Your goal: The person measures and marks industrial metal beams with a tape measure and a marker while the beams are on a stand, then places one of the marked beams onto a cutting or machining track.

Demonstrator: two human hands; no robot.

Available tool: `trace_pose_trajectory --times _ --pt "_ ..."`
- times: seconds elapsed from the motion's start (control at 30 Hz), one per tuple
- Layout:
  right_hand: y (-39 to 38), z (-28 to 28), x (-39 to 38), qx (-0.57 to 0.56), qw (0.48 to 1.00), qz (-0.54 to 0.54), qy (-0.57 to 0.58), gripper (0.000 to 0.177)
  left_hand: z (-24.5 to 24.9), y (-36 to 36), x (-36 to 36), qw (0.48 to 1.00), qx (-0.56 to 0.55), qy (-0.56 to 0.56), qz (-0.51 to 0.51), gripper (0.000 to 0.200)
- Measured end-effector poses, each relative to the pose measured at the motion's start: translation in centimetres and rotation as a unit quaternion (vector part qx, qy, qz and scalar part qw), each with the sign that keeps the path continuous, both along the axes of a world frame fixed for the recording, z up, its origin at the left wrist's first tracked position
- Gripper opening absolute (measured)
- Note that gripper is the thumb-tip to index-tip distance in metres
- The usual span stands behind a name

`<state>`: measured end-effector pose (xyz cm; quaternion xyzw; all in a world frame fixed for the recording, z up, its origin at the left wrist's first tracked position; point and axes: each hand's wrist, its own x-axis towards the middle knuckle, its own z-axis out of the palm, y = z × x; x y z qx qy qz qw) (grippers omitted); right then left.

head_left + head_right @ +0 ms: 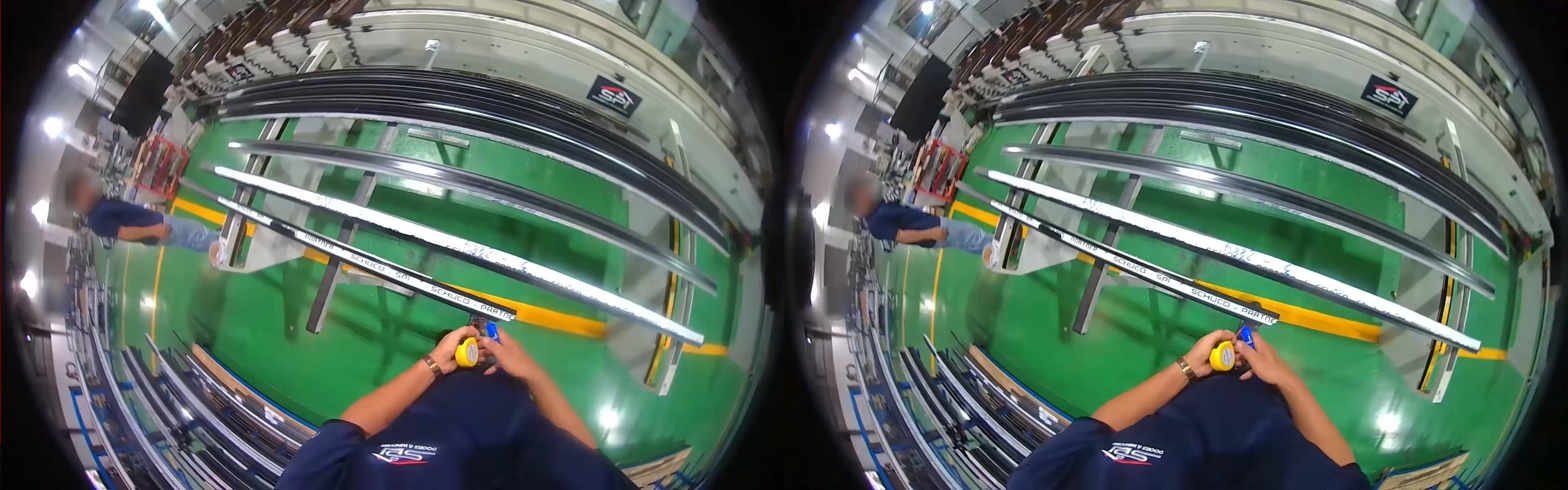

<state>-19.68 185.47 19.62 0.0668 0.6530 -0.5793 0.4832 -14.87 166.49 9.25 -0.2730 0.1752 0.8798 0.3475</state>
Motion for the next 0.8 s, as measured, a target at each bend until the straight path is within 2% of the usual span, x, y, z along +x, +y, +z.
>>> trace_pose_trajectory --times 0.03,0.07,0.17,0.2,0.3,0.33,0.43,0.5,0.53,0.57,0.6,0.7,0.8 --pt "-0.2 -0.6 0.6 0.015 1.0 -0.015 0.005 0.042 0.1 -0.4 0.5 1.0 0.01 0.001 0.0 0.028" --pt "-1.0 1.3 0.7 0.033 0.999 -0.027 0.011 0.037 2.4 -0.8 0.6 0.999 -0.016 -0.01 -0.038 0.023" --pt "-1.0 3.1 1.0 0.124 0.984 0.117 0.051 0.031 4.7 -1.1 2.4 0.967 -0.184 0.116 -0.134 0.018" --pt "-0.6 2.1 1.8 0.126 0.979 0.128 0.096 0.032 4.7 -1.5 3.3 0.963 -0.173 0.142 -0.147 0.017" --pt "-0.2 4.2 3.2 0.154 0.974 0.145 0.085 0.032 5.3 -2.3 3.5 0.942 -0.139 0.234 -0.196 0.015" --pt "0.0 4.6 3.6 0.155 0.972 0.152 0.087 0.032 5.5 -2.4 3.6 0.934 -0.139 0.243 -0.221 0.022" --pt "0.9 5.5 4.9 0.128 0.968 0.187 0.104 0.031 7.8 -1.7 3.1 0.836 -0.28 0.376 -0.286 0.033" --pt "2.4 4.8 5.8 0.081 0.964 0.217 0.134 0.032 10.1 -0.8 2.8 0.789 -0.3 0.419 -0.335 0.039" --pt "4.0 2.4 6.5 0.105 0.914 0.279 0.274 0.033 11.0 -0.2 2.4 0.763 -0.303 0.435 -0.37 0.039" --pt "5.0 2.8 7.2 0.096 0.912 0.278 0.287 0.034 11.5 0.5 2.0 0.734 -0.303 0.454 -0.405 0.04" --pt "5.7 3.6 7.2 0.089 0.909 0.273 0.302 0.036 11.6 1.2 1.8 0.728 -0.301 0.439 -0.432 0.04" --pt "10.9 7.4 7.3 0.033 0.984 0.125 0.125 0.032 13.3 4.5 1.1 0.699 -0.303 0.459 -0.457 0.039" --pt "19.0 8.2 9.5 -0.042 0.982 -0.111 0.146 0.027 11.2 9.8 0.9 0.718 -0.258 0.464 -0.45 0.038"
